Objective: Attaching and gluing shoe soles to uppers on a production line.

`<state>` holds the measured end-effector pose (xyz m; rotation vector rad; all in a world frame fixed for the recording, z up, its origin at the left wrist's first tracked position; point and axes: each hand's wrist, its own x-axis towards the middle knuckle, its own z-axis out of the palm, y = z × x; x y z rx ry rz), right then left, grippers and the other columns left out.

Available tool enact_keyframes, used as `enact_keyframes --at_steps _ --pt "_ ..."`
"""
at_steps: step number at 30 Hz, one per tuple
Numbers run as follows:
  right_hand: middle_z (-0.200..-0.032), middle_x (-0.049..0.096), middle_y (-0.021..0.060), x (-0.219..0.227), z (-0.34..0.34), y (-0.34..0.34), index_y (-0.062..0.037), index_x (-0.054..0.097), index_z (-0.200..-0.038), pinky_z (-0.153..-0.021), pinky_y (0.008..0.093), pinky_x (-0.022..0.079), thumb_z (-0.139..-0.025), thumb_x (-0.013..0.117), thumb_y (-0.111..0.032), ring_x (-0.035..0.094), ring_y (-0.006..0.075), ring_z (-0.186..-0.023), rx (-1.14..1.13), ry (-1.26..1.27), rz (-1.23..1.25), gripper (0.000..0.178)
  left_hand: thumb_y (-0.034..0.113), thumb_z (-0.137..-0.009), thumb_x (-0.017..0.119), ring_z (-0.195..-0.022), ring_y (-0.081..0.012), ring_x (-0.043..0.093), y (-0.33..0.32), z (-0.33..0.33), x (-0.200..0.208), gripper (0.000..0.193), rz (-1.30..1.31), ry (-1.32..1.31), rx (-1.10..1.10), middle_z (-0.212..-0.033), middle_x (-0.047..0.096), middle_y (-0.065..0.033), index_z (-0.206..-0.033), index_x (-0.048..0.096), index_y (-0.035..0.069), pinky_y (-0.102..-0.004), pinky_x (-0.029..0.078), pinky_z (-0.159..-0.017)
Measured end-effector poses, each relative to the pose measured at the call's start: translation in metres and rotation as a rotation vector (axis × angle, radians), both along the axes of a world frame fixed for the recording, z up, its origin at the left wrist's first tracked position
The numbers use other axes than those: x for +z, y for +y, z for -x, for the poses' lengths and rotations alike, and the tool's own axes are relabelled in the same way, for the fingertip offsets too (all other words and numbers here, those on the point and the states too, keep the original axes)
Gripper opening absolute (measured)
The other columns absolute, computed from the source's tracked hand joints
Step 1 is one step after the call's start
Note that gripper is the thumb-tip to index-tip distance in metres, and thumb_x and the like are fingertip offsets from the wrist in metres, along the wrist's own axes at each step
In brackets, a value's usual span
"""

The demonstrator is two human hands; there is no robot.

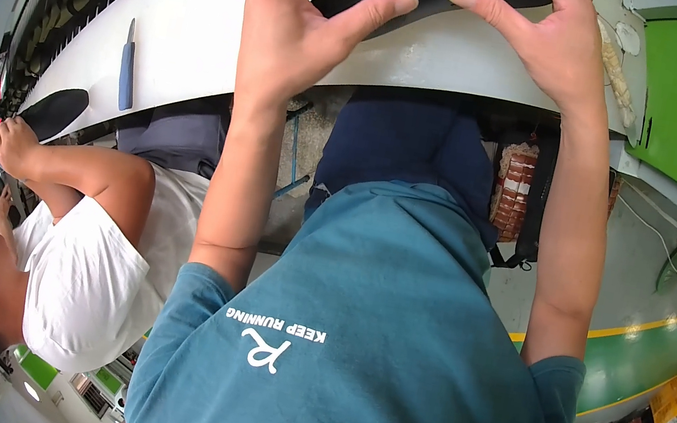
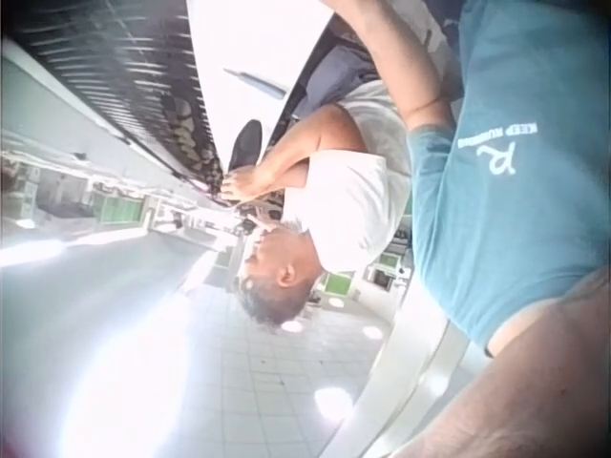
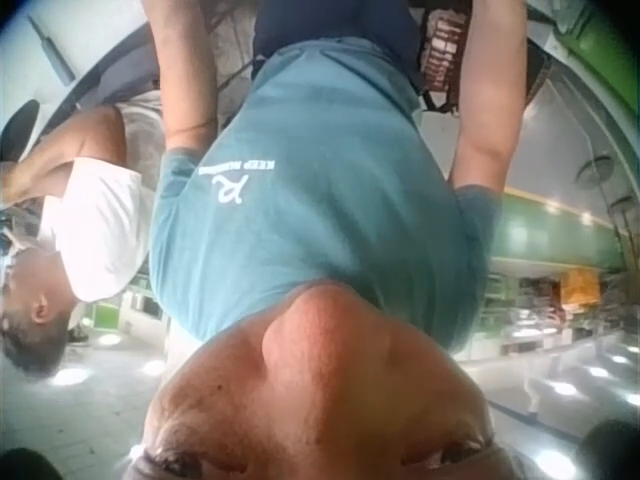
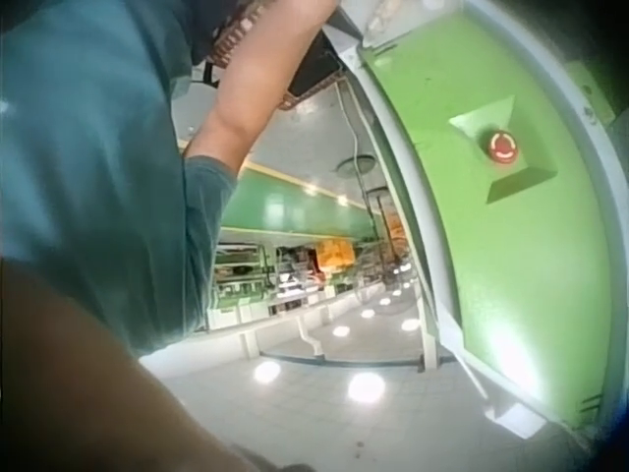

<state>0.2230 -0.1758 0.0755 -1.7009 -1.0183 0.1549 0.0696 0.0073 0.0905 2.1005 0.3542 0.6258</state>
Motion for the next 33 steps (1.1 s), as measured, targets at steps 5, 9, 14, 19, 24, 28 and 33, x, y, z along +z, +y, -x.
enact_keyframes --at_steps 5,9,14,19,24,28,33 --pt "-0.124 0.071 0.014 0.003 0.0 -0.001 -0.0048 0.071 -0.087 -0.104 0.0382 0.051 -0.079 0.096 -0.018 0.067 0.0273 -0.117 -0.03 0.002 0.039 0.029 0.012 -0.081 0.096 -0.097 -0.0179 0.075 0.017 -0.002 -0.012 0.029 -0.069 -0.018 -0.109 -0.102 0.08 -0.0096 -0.097 0.075 0.0 -0.0353 0.06 -0.098" --pt "-0.124 0.069 0.0138 0.004 -0.001 -0.004 -0.0044 0.071 -0.087 -0.101 0.0369 0.052 -0.079 0.096 -0.018 0.067 0.0264 -0.115 -0.014 0.056 0.051 0.029 0.012 -0.079 0.097 -0.096 -0.0178 0.076 0.011 -0.001 -0.012 0.03 -0.073 -0.017 -0.1 -0.101 0.078 -0.0083 -0.096 0.076 0.0 -0.0346 0.06 -0.097" --pt "-0.126 0.068 0.0143 0.003 -0.002 -0.005 -0.0049 0.071 -0.09 -0.098 0.0357 0.052 -0.078 0.097 -0.02 0.067 0.0256 -0.112 -0.023 0.074 0.062 0.033 0.013 -0.074 0.098 -0.087 -0.0205 0.072 0.014 -0.002 -0.016 0.033 -0.116 -0.071 -0.094 -0.091 0.072 -0.0081 -0.096 0.078 -0.002 -0.0321 0.059 -0.083" --pt "-0.124 0.072 0.0127 -0.018 -0.004 -0.003 -0.0047 0.07 -0.104 -0.099 0.0383 0.055 -0.072 0.101 -0.025 0.07 0.0264 -0.113 -0.176 0.044 0.047 0.049 0.012 -0.072 0.098 -0.086 -0.0226 0.072 0.009 -0.004 -0.01 0.033 -0.229 -0.074 -0.073 -0.092 0.074 -0.0089 -0.093 0.077 -0.002 -0.0333 0.058 -0.082" --pt "-0.12 0.079 0.0088 -0.052 -0.002 0.001 -0.0062 0.058 -0.101 -0.1 0.0361 0.058 -0.064 0.107 -0.03 0.074 0.0215 -0.11 -0.357 -0.17 -0.1 0.065 0.011 -0.07 0.099 -0.087 -0.0234 0.072 0.006 -0.005 -0.009 0.034 -0.306 -0.079 -0.056 -0.091 0.073 -0.0091 -0.089 0.074 -0.001 -0.0342 0.058 -0.082" --pt "-0.12 0.079 0.0082 -0.054 0.004 0.0 -0.0064 0.057 -0.103 -0.1 0.0363 0.058 -0.063 0.107 -0.034 0.074 0.0225 -0.111 -0.412 -0.156 -0.129 0.07 0.011 -0.071 0.099 -0.088 -0.022 0.071 0.001 -0.006 -0.002 0.035 -0.256 -0.032 -0.043 -0.091 0.072 -0.0085 -0.088 0.072 -0.002 -0.0331 0.057 -0.083" --pt "-0.122 0.077 0.0088 -0.05 -0.003 -0.019 -0.0051 0.073 -0.099 -0.095 0.0361 0.061 -0.073 0.1 -0.013 0.075 0.025 -0.111 -0.309 -0.272 -0.207 0.038 0.012 -0.071 0.099 -0.089 -0.0204 0.071 0.003 -0.008 0.001 0.036 -0.225 0.0 -0.045 -0.093 0.071 -0.0089 -0.09 0.072 -0.002 -0.0316 0.056 -0.084"
